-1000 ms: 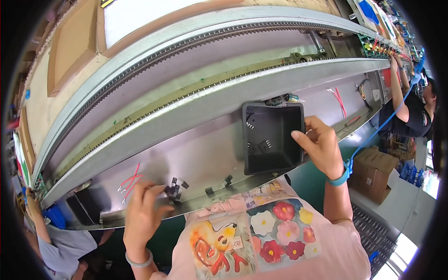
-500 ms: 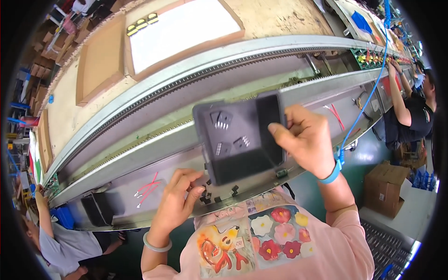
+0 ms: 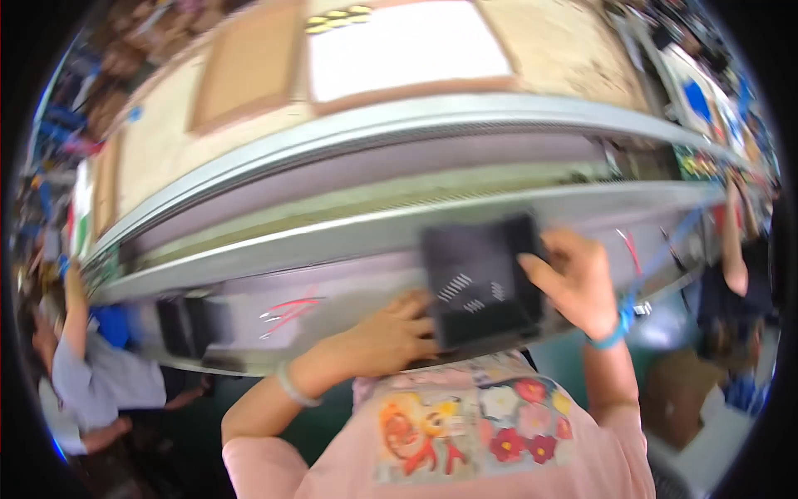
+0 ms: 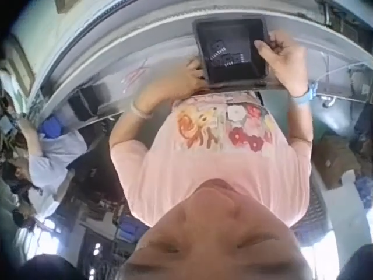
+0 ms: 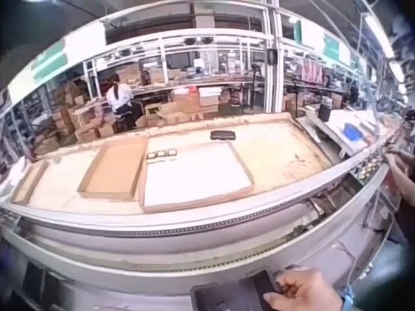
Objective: The person assembles circuit boards on an assembly line by inserting electronic components, transformers, and wires into the boards by hand. The person also places small components into a container and slides the circuit boards along the conveyor track.
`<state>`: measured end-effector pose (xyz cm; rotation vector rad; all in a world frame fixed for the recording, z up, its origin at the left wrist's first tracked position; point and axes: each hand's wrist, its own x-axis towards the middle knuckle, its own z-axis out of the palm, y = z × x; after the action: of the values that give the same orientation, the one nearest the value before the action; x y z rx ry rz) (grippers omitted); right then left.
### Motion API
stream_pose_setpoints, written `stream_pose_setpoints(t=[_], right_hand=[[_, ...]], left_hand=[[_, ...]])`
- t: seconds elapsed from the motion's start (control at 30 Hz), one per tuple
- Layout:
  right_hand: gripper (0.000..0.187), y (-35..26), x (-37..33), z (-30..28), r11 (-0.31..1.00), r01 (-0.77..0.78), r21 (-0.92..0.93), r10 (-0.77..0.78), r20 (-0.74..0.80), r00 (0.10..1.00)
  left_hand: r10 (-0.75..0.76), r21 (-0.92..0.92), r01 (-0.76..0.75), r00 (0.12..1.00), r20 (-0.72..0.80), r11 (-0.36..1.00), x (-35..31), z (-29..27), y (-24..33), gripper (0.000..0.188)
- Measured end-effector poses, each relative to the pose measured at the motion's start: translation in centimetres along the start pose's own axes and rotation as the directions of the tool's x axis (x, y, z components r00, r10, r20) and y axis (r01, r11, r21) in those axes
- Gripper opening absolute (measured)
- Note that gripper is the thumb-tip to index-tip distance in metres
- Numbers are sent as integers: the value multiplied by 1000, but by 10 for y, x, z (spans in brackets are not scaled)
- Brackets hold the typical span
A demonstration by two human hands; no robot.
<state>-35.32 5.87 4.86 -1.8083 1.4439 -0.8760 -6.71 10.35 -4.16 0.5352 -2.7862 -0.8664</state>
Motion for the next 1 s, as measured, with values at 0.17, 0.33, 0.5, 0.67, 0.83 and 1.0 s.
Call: stream_pose_setpoints(t=[0.17, 0.33, 0.5, 0.67, 0.83, 1.0], right_hand=[[28, 48, -36, -37, 942, -235, -239, 258, 69, 964], [20, 62, -50, -26, 934, -355, 32, 346, 157, 925], [28, 41, -38, -12, 963, -269, -17, 268, 132, 954], [25, 28, -23, -17, 923, -349, -163, 361, 53, 931], [18, 3, -25, -12, 931, 17, -365, -36, -45, 998], [31, -15, 2, 14, 790, 563, -243, -298, 651, 698]], left_hand=[[85, -36, -90, 990, -108, 995, 4, 5, -9, 29], [-17, -33, 11, 986, -168, 999, -20, 16, 5, 27], [-89, -31, 85, 977, -195, 996, -26, 10, 6, 18], [-167, -120, 138, 949, -269, 983, -23, -1, 3, 17], [-219, -164, 171, 910, -351, 972, -19, -4, 3, 15], [-352, -244, 266, 821, -449, 932, -3, -11, 10, 14]])
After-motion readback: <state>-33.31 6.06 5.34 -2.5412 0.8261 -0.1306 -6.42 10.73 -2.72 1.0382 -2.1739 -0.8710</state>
